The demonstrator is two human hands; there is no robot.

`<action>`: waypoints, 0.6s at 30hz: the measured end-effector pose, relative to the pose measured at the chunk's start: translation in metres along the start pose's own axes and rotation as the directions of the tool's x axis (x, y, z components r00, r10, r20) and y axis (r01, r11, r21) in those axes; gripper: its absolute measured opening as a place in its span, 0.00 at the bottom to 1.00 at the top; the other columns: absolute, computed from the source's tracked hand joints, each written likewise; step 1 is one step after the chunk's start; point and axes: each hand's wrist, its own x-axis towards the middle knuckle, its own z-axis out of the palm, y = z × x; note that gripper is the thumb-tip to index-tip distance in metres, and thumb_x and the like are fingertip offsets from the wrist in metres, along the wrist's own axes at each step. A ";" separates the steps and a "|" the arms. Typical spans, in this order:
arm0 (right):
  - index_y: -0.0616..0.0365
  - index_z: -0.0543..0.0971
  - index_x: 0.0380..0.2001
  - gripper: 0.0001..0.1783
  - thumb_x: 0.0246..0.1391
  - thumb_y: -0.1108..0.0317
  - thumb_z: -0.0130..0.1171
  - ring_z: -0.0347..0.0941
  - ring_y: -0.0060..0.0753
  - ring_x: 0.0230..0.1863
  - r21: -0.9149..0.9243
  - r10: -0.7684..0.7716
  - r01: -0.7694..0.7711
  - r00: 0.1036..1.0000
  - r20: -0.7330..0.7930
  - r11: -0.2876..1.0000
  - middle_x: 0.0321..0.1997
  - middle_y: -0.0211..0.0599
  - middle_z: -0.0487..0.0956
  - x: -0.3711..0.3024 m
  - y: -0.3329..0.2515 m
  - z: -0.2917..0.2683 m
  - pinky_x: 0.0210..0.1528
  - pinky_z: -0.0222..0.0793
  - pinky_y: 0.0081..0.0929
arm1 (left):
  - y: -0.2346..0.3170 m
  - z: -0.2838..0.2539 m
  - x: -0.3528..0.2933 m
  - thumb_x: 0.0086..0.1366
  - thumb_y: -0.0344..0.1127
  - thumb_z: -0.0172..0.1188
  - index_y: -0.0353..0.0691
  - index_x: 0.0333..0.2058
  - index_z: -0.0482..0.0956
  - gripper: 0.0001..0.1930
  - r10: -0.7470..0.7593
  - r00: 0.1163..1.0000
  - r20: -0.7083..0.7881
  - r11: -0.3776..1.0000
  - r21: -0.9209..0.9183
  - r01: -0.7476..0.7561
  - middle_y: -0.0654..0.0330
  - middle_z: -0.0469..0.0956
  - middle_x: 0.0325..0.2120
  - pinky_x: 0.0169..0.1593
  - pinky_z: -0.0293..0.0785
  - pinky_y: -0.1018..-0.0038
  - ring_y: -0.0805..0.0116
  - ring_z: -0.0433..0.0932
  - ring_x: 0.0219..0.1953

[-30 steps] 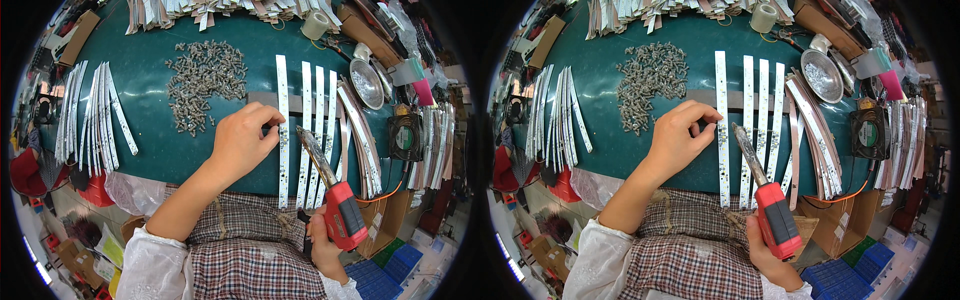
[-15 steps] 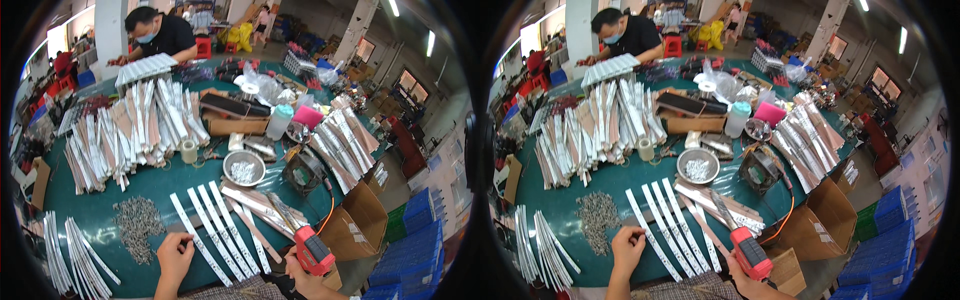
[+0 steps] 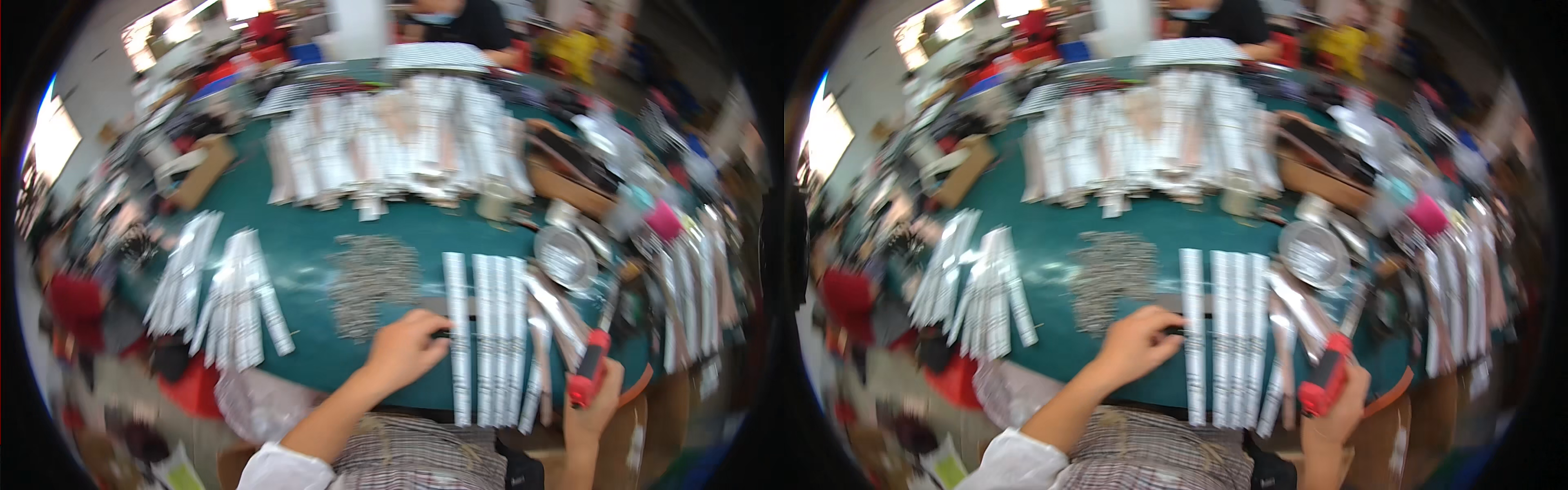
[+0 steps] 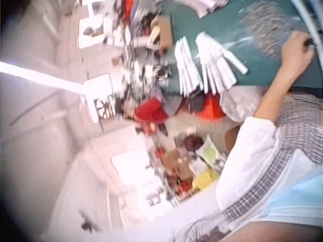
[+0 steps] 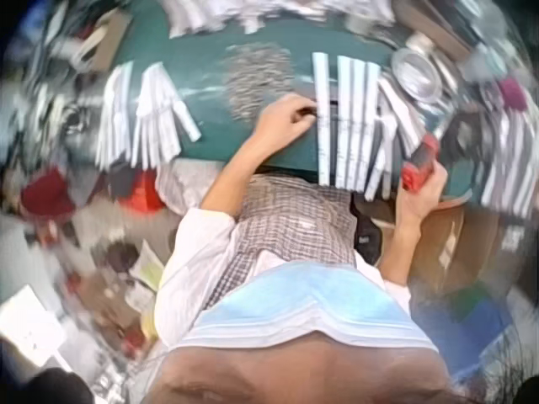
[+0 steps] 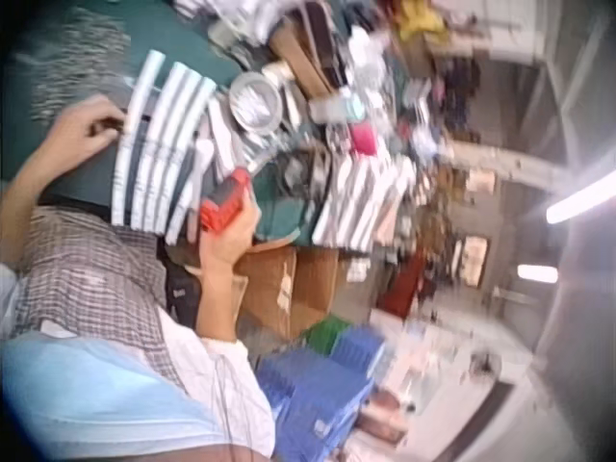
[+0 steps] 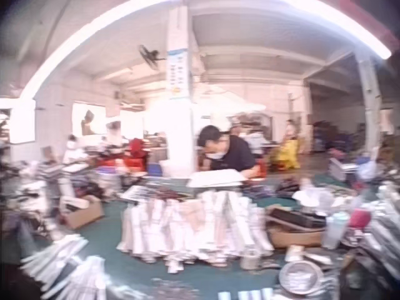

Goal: The person places components onto LED light strips by hand and solders them in place with a soldering gun.

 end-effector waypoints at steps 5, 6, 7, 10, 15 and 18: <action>0.63 0.68 0.48 0.23 0.46 0.81 0.57 0.70 0.44 0.45 -0.100 -0.049 0.060 0.993 0.106 0.993 0.43 0.45 0.70 -0.013 0.034 0.034 0.50 0.65 0.30 | -0.012 -0.018 -0.014 0.60 0.35 0.61 0.48 0.43 0.80 0.11 -0.004 0.998 -0.055 0.998 0.057 0.008 0.64 0.76 0.37 0.33 0.75 0.73 0.71 0.79 0.28; 0.63 0.68 0.48 0.23 0.46 0.81 0.57 0.70 0.44 0.45 -0.064 -0.078 0.087 0.990 0.121 0.994 0.43 0.45 0.70 -0.008 0.027 0.038 0.50 0.65 0.30 | -0.012 -0.026 -0.019 0.60 0.35 0.61 0.48 0.42 0.80 0.11 -0.025 0.996 -0.084 0.997 0.074 0.031 0.64 0.76 0.37 0.33 0.75 0.74 0.71 0.79 0.28; 0.59 0.71 0.51 0.24 0.49 0.75 0.60 0.72 0.44 0.43 -0.144 -0.177 0.189 0.980 0.094 0.971 0.43 0.45 0.74 -0.002 0.002 0.025 0.46 0.67 0.32 | -0.011 -0.030 -0.019 0.60 0.35 0.61 0.48 0.42 0.80 0.11 -0.017 0.996 -0.093 0.997 0.074 0.024 0.64 0.76 0.37 0.33 0.75 0.74 0.71 0.79 0.28; 0.55 0.74 0.54 0.27 0.48 0.69 0.65 0.75 0.48 0.42 -0.168 -0.231 0.244 0.969 0.092 0.955 0.45 0.47 0.78 0.002 -0.008 0.028 0.43 0.69 0.37 | -0.013 -0.043 -0.024 0.60 0.33 0.61 0.47 0.43 0.80 0.11 -0.005 0.977 -0.215 1.000 0.012 0.008 0.64 0.77 0.34 0.31 0.74 0.75 0.73 0.77 0.25; 0.58 0.73 0.55 0.31 0.43 0.75 0.66 0.75 0.49 0.43 -0.011 -0.183 0.184 0.982 0.037 0.983 0.45 0.52 0.76 -0.003 0.007 0.035 0.47 0.68 0.38 | -0.010 -0.087 -0.019 0.60 0.31 0.60 0.43 0.46 0.79 0.14 -0.110 0.953 -0.284 0.988 -0.137 0.074 0.65 0.78 0.29 0.30 0.71 0.77 0.77 0.73 0.23; 0.60 0.72 0.55 0.32 0.43 0.77 0.65 0.75 0.49 0.43 0.016 -0.038 0.036 0.993 0.114 0.999 0.44 0.51 0.76 -0.002 0.004 0.032 0.47 0.68 0.38 | -0.012 -0.106 -0.015 0.62 0.32 0.60 0.38 0.48 0.77 0.15 -0.244 0.922 -0.300 0.937 -0.318 0.144 0.67 0.77 0.26 0.30 0.70 0.80 0.82 0.71 0.25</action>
